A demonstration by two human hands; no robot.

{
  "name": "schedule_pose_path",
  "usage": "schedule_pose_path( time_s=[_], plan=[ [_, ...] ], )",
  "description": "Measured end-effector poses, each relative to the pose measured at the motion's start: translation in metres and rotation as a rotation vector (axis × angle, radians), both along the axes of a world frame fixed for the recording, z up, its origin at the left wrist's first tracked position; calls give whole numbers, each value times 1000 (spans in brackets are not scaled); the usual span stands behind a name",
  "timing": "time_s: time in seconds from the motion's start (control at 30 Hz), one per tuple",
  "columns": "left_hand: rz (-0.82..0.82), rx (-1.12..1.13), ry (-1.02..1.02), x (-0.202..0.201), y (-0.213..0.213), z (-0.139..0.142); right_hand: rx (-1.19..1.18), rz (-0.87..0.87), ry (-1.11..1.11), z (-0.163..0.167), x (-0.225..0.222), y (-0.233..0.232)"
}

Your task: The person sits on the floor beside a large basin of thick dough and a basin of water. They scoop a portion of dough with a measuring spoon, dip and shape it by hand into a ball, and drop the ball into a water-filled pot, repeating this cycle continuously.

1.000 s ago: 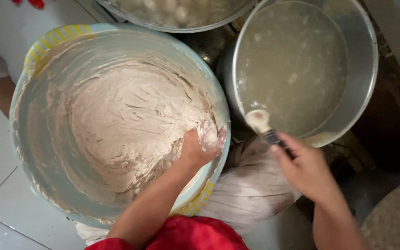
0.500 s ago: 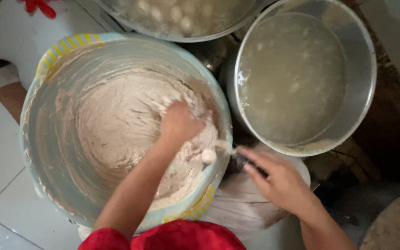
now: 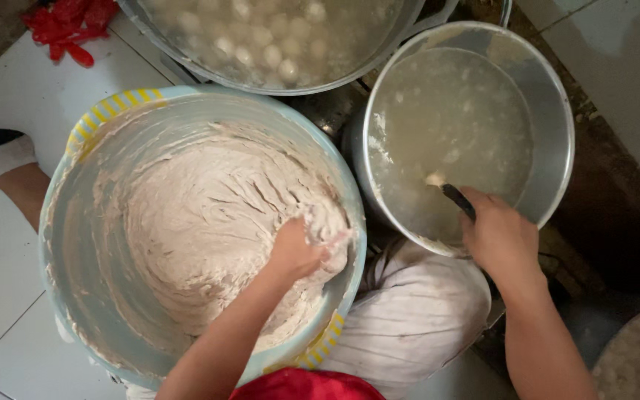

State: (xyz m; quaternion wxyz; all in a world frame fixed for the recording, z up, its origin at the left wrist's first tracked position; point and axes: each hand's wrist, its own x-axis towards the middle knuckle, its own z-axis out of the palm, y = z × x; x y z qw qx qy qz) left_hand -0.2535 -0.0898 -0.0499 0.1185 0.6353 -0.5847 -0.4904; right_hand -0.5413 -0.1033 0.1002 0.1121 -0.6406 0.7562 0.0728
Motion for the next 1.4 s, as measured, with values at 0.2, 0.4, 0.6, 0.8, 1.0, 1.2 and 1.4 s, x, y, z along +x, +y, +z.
schedule_pose_path(
  time_s=[0.2,0.4,0.6,0.8,1.0,1.2,1.4],
  plan=[
    [-24,-273,11,-31,7,7,-87,-64,-146,10,5,14],
    [23,-529,161,-46,14,14,93,-212,-582,19,24,41],
    [-38,-720,248,-51,16,12,-20,124,-723,16,50,60],
    [48,-446,221,-53,16,13,327,-70,-804,17,57,57],
    [100,-482,-124,-41,7,11,154,-116,-570,25,32,45],
    [171,-482,12,-46,14,7,-60,49,-364,19,7,31],
    [153,-407,165,-62,24,6,37,-83,-629,7,25,54]
  ],
)
